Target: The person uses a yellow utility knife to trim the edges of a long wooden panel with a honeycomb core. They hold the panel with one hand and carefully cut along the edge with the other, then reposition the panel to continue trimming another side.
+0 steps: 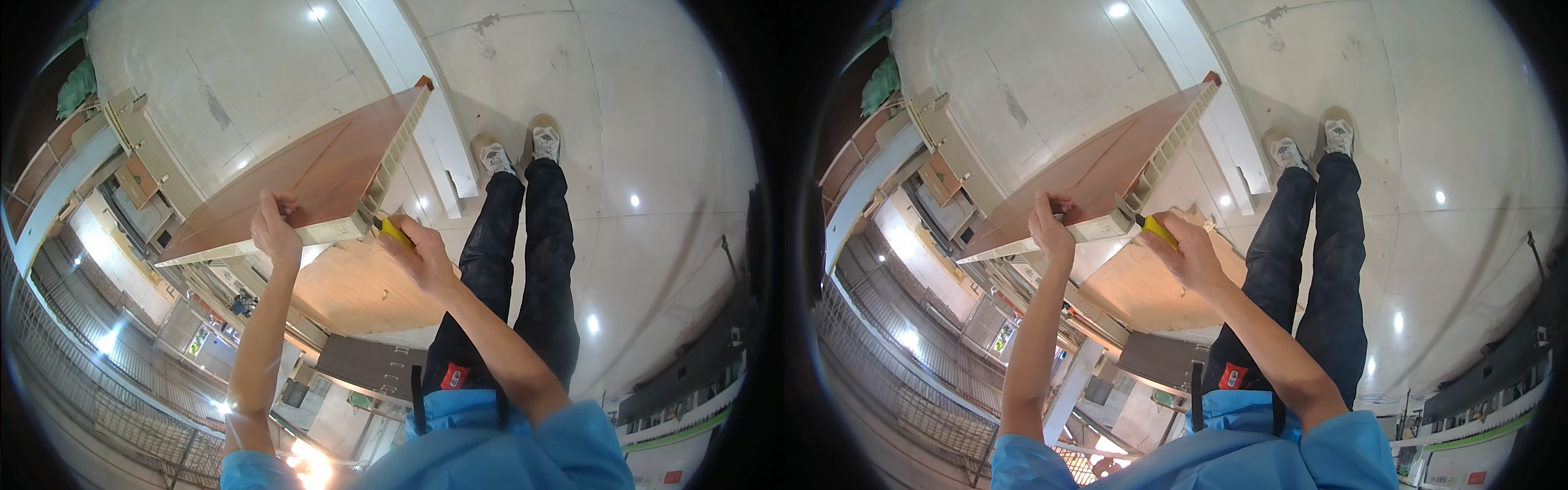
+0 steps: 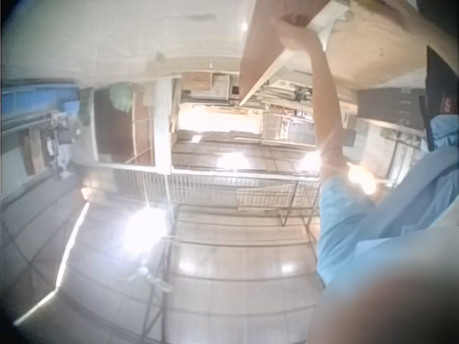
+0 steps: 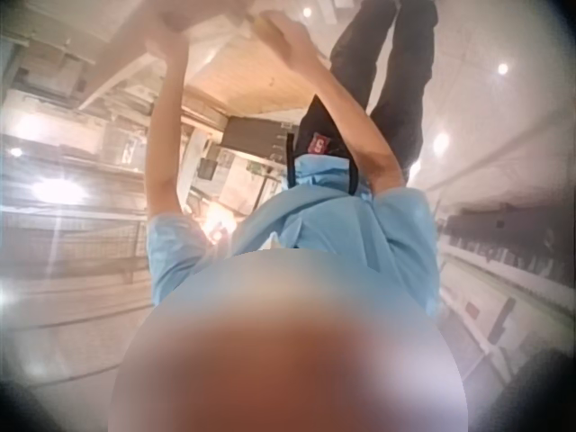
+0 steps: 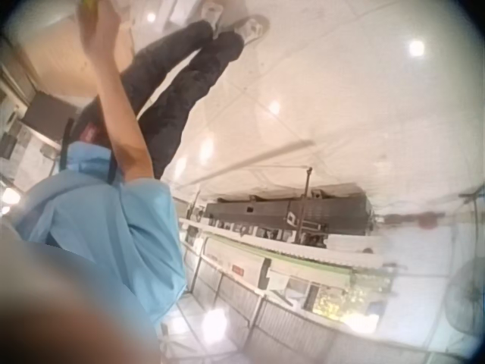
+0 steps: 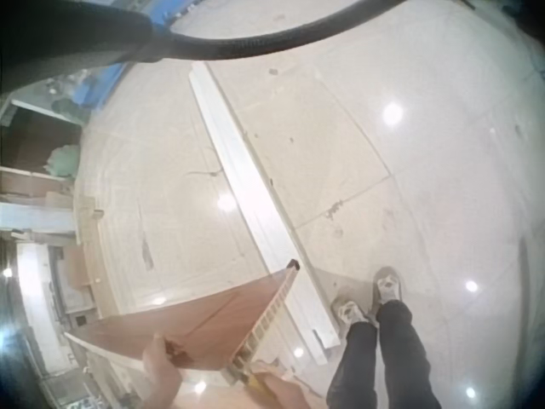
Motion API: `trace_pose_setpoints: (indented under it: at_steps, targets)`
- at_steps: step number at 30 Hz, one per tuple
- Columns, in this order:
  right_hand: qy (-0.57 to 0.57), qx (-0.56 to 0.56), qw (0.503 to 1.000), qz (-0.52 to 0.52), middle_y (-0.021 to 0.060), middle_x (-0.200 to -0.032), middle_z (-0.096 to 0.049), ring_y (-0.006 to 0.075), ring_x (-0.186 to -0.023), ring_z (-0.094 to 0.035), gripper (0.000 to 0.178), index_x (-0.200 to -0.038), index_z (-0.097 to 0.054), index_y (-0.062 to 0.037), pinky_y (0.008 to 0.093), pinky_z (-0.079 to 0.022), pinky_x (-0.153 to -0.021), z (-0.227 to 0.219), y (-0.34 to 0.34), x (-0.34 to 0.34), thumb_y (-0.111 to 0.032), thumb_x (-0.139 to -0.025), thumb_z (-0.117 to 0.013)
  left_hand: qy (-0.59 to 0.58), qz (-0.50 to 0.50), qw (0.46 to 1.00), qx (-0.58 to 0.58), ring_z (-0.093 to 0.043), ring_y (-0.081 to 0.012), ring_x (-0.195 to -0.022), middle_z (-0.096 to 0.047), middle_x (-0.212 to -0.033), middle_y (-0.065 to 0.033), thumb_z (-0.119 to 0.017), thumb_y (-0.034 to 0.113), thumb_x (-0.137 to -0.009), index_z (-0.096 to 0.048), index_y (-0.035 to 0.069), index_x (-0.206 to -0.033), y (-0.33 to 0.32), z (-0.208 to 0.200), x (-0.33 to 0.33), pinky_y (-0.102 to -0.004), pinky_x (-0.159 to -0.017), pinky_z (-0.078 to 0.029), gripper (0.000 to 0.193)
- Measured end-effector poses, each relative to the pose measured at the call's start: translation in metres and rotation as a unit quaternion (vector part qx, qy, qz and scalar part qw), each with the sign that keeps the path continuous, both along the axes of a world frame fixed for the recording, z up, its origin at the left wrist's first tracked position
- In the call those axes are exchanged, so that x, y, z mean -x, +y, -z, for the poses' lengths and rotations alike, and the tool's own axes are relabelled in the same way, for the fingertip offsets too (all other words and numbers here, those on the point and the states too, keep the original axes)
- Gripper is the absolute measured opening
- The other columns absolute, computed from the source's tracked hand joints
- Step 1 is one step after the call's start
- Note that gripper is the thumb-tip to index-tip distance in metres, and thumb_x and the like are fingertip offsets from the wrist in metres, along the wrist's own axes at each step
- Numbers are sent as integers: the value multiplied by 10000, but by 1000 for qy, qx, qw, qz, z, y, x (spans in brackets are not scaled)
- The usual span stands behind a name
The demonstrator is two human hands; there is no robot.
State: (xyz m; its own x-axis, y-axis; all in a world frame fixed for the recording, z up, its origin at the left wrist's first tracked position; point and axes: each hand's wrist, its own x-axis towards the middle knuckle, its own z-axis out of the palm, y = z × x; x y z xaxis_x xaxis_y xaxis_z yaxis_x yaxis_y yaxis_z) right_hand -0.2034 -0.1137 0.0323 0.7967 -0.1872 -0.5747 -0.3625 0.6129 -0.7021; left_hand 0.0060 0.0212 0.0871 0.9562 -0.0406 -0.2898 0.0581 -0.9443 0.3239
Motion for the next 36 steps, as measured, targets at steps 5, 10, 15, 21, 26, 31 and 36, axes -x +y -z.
trace_pose_setpoints:
  at_steps: [5,10,15,21,26,31,36]
  targets:
    - [-14,26,1000,-3,36,-803,-584,97,-707,-500,363,-1193,-650,18,274,-427,-661,2,-4,0,-314,-1052,-692,-5,8,1000,4,-647,-198,-727,-712,-752,-91,-370,442,-1112,-738,4,-801,0,1,-1,-356,-721,-490,652]
    - [26,49,998,-39,182,-888,-707,337,-755,-687,454,-1172,-676,22,404,-521,-699,5,-4,-3,-411,-1035,-664,-4,7,1000,-2,-645,-195,-733,-709,-749,-92,-377,447,-1108,-741,2,-806,0,1,-1,-352,-724,-488,649]
    - [37,51,998,-15,209,-895,-722,354,-791,-696,438,-1182,-678,36,425,-525,-721,10,0,-7,-375,-1031,-667,3,-1,1000,-1,-648,-200,-739,-710,-751,-87,-379,459,-1104,-743,4,-809,0,2,-1,-353,-738,-488,653]
    - [26,42,999,-21,211,-926,-735,357,-853,-713,438,-1182,-682,30,430,-531,-763,19,4,-8,-375,-1015,-682,10,23,1000,-8,-656,-207,-750,-717,-764,-90,-372,472,-1103,-743,6,-819,3,1,-2,-355,-754,-493,660]
    - [17,75,997,10,194,-918,-736,352,-840,-712,408,-1171,-691,4,430,-529,-736,25,14,-1,-372,-1012,-683,7,11,1000,2,-666,-211,-761,-716,-761,-97,-365,483,-1101,-736,0,-815,4,3,-3,-358,-769,-502,672]
    - [136,39,990,-22,179,-907,-733,311,-797,-701,368,-1166,-695,-45,418,-518,-704,67,-1,-6,-381,-1016,-680,-4,31,1000,3,-675,-212,-763,-711,-745,-106,-378,486,-1098,-725,-10,-800,8,2,-3,-361,-771,-511,675]
    - [89,-21,995,27,74,-811,-673,183,-658,-622,373,-1179,-666,-36,352,-477,-627,74,-4,-8,-389,-1068,-624,15,0,999,45,-654,-193,-731,-703,-745,-128,-388,470,-1100,-714,-22,-803,14,3,-5,-353,-740,-514,660]
